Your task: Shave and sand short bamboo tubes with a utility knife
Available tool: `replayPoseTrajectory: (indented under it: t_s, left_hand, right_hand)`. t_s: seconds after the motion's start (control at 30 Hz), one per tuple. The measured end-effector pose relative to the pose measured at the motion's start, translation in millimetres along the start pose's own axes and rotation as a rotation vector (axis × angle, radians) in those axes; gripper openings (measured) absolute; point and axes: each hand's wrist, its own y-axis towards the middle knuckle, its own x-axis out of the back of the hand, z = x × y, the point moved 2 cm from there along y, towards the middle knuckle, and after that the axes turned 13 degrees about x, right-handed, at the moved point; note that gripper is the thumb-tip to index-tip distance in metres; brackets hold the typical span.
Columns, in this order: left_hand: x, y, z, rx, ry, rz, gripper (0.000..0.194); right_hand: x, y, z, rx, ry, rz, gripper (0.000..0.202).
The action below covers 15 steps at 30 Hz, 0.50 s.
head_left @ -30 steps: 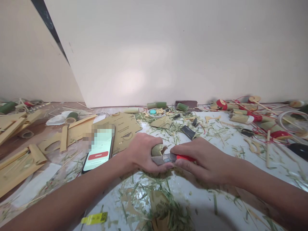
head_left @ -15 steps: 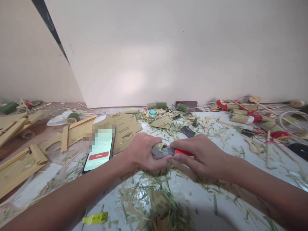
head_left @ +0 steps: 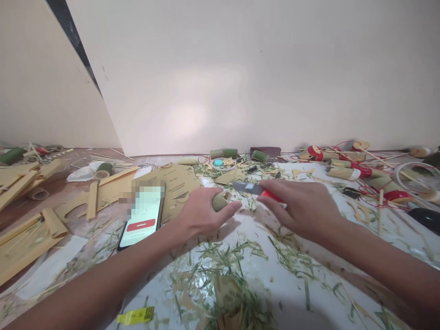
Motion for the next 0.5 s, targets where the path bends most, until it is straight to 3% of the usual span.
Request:
replayPoseTrajectory:
  t_s: [0.07, 0.2, 0.4, 0.5]
  left_hand:
    - [1.0, 0.2, -0.4, 0.017, -0.027, -0.011, 0.040]
    - [-0.6, 1.8, -0.7, -0.015, -0.207, 0.075, 0.028]
    - [-7.4, 4.3, 7.0, 0.094, -0.623, 0.239, 0.032]
    - [-9.4, 3.4, 7.3, 0.121, -0.766, 0.294, 0.034]
  right_hand:
    - [3.7, 1.3, -11.4, -0.129, 0.116, 0.000, 0.038]
    - [2.2, 3.2, -18.6, -0.277, 0.530, 0.039, 0.034]
    - [-9.2, 1.9, 1.3, -0.448, 1.376, 0.035, 0.038]
    - [-12.1, 2.8, 11.7, -0.465, 1.665, 0.037, 0.035]
